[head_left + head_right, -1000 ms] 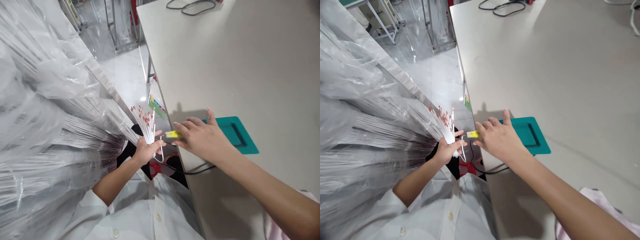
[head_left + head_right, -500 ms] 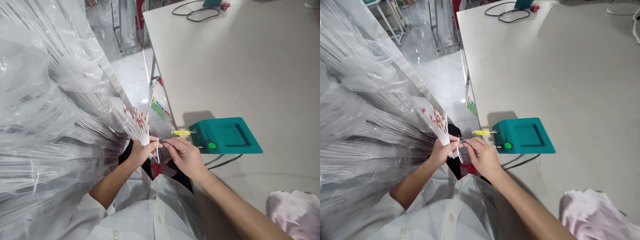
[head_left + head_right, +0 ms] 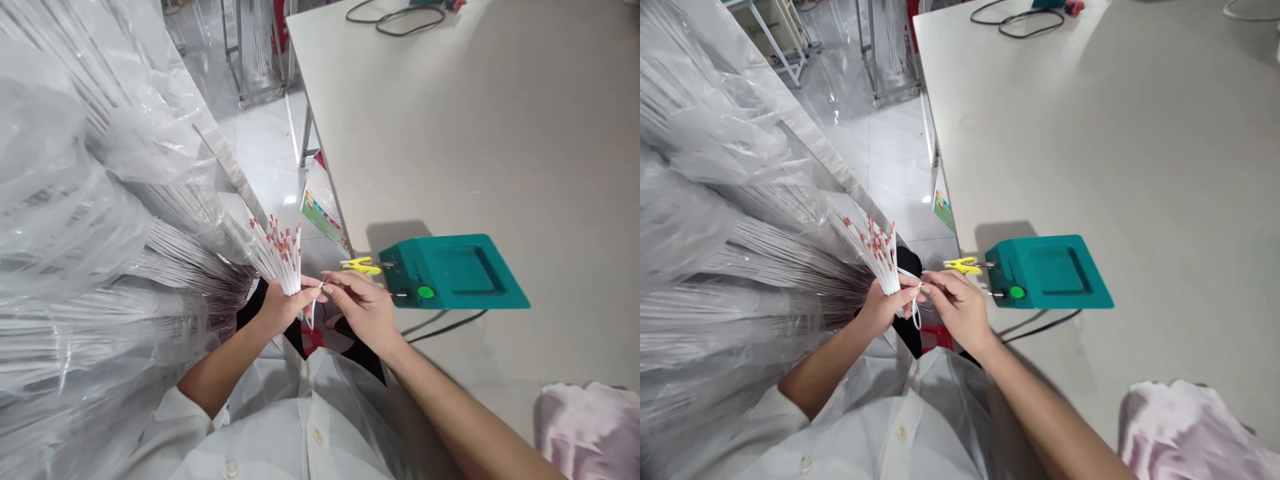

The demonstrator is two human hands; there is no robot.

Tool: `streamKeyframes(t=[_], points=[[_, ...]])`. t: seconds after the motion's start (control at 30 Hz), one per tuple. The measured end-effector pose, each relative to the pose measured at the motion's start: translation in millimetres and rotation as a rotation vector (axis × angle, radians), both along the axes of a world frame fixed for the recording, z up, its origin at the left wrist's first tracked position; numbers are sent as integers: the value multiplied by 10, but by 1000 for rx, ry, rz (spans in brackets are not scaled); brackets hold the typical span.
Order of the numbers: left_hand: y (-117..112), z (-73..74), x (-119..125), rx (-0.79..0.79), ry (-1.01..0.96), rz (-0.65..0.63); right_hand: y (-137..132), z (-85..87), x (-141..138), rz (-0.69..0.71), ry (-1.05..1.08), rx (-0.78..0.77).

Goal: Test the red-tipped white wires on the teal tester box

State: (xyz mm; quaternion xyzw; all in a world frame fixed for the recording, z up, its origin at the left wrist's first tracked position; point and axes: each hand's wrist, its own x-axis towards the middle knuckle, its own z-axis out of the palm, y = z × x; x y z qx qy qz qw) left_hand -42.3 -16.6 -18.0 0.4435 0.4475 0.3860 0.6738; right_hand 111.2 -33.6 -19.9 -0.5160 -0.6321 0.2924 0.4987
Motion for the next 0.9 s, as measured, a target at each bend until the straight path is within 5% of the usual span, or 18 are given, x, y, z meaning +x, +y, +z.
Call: streamKeyframes(t=[0.2,0.5,0.63,0.8,0.9], points=[[16,-8,5,-22,30,-17,0,-11,141,8,-522,431],[-16,59,17,-19,70,-24,67,76,230,91,-727,615],[-40,73,60,83,191,37,59,110,105,40,-412,292],[-57,43,78,117,242,15,52,211,-2,78,242,-545],[-63,28,93,91,209,-8,44,261,-3,133,487,-874]])
